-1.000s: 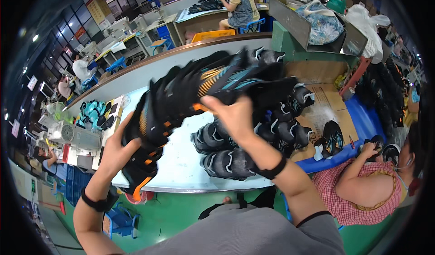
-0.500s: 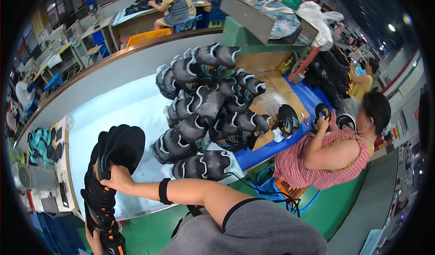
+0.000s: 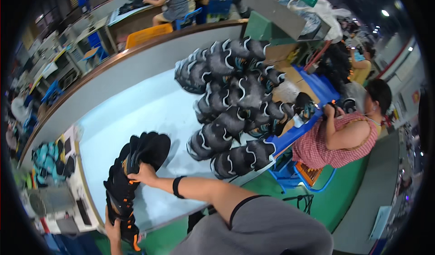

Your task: Assembling and organizing shoe uppers and components in a factory production line.

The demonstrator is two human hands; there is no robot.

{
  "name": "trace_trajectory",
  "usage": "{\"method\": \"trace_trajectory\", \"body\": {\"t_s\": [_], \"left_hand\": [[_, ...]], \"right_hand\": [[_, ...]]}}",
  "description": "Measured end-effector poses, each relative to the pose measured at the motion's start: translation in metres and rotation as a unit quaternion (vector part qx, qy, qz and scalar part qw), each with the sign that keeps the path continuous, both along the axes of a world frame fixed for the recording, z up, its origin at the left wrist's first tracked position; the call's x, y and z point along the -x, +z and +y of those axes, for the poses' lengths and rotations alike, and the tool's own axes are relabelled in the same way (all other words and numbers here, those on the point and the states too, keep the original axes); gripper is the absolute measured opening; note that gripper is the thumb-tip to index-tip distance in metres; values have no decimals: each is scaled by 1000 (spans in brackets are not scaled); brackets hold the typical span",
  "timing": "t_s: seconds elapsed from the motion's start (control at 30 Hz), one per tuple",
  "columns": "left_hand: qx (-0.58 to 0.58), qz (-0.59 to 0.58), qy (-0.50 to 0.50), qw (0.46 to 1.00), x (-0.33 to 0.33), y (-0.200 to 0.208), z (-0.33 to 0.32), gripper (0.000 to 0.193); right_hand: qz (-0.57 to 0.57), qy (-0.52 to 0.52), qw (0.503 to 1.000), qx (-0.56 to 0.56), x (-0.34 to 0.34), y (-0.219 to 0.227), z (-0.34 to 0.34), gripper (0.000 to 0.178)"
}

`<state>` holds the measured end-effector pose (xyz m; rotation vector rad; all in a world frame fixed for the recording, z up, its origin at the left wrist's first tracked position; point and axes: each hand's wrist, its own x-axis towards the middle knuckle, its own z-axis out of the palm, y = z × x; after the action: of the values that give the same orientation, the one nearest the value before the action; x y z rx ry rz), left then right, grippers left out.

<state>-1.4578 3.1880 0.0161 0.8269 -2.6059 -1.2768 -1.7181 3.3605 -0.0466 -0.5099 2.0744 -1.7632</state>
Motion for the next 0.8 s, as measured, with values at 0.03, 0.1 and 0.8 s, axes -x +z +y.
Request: {"method": "trace_trajectory", "body": {"t_s": [0.03, 0.1, 0.8], "left_hand": [[16, -10, -42, 999, 28, 7, -7, 70], [57, -102, -87, 989, 50, -7, -45, 78], [357, -9, -93, 930, 218, 240, 270, 35]], "right_hand": [[3, -23, 999, 32, 14, -27, -6, 74], [8, -50, 998, 30, 32, -48, -10, 73], [214, -431, 876, -25, 136, 119, 583, 28]]}}
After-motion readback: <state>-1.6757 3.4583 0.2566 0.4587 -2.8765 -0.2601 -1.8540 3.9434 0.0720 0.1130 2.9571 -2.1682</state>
